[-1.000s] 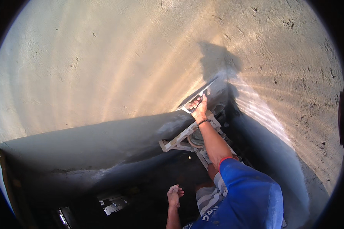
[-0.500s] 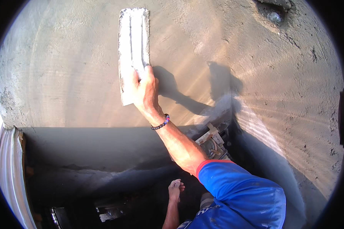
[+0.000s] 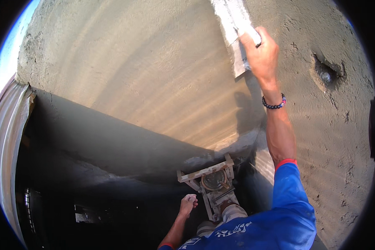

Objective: The person applies wet plaster to a concrete wall using a trowel and a hawk, repeatedly smoothing the mixture over the surface and refilling the hawk from a bucket.

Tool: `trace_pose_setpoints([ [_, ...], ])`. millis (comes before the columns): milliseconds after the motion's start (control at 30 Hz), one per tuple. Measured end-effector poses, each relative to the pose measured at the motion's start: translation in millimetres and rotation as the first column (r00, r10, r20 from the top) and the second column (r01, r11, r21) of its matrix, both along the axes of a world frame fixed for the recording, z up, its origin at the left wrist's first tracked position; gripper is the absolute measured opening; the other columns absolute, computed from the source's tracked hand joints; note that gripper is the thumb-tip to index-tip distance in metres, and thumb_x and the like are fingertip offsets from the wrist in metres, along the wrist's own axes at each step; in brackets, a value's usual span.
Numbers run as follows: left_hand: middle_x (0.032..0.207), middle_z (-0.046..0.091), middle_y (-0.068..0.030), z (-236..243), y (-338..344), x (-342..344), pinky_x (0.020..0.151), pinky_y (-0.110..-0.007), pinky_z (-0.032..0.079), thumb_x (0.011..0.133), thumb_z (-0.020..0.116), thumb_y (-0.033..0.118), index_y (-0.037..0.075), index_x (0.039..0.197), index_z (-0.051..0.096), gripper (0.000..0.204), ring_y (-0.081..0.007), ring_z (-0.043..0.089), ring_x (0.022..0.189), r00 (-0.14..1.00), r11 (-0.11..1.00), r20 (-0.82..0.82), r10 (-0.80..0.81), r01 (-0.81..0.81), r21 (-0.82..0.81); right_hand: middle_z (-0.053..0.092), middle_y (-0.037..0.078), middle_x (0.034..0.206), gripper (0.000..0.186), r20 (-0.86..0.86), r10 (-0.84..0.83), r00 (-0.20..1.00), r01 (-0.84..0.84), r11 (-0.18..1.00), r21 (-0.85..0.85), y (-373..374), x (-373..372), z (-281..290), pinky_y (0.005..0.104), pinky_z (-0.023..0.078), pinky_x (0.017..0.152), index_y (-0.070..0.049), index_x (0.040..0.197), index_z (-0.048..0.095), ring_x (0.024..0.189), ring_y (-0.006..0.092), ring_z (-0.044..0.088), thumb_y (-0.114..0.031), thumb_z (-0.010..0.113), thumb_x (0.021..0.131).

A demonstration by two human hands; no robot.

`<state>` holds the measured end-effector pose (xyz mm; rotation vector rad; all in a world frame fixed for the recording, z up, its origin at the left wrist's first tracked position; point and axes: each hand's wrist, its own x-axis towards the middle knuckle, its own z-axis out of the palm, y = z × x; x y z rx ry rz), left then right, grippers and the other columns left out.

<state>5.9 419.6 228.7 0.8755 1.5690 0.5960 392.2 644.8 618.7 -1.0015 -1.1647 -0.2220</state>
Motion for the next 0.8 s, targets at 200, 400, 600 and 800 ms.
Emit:
trace_pose_setpoints([
  [200,0.084,0.063,-0.0033,-36,-17,-14,0.058,-0.026,0.048,0.095,0.055,0.024,0.005,0.104,0.063,0.023,-0.0103,0.059,0.065,0.997,0.987,0.018,0.071,-0.067,-0.144,0.067,0.021,0.076,0.037,0.264,0.043,0.964,0.014,0.977,-0.211,28,-14,-42,0.0407,0.053,0.062,0.004,0.094,0.059,0.068,0.0298,0.068,-0.032,0.058,0.084],
  [400,0.083,0.062,-0.0033,-48,-8,-26,0.057,-0.026,0.048,0.094,0.055,0.024,0.004,0.104,0.062,0.023,-0.0102,0.058,0.065,0.995,0.987,-0.011,0.102,-0.103,-0.125,0.061,0.016,0.063,0.030,0.566,0.324,0.758,-0.013,0.875,-0.483,11,-145,-223,0.0390,0.052,0.048,0.001,0.091,0.053,0.055,0.0288,0.065,-0.027,0.062,0.086],
  [600,0.080,0.061,-0.0028,-35,13,-4,0.057,-0.026,0.046,0.095,0.053,0.022,0.002,0.102,0.062,0.023,-0.0092,0.056,0.063,0.999,0.998,0.029,0.024,-0.025,0.051,0.064,0.020,0.071,0.034,0.591,0.648,0.481,0.028,0.662,-0.749,-14,-156,-312,0.0479,0.052,0.052,0.002,0.098,0.054,0.061,0.0365,0.066,-0.029,0.061,0.086],
  [800,0.078,0.060,-0.0025,-59,-39,-21,0.055,-0.025,0.046,0.094,0.053,0.020,0.003,0.099,0.061,0.020,-0.0089,0.055,0.062,0.985,0.988,0.084,0.153,-0.151,-0.030,0.063,0.010,0.071,0.037,0.787,-0.110,0.607,0.068,0.994,0.086,20,-82,32,0.0326,0.049,0.051,-0.001,0.098,0.059,0.059,0.0163,0.061,-0.037,0.061,0.089],
])
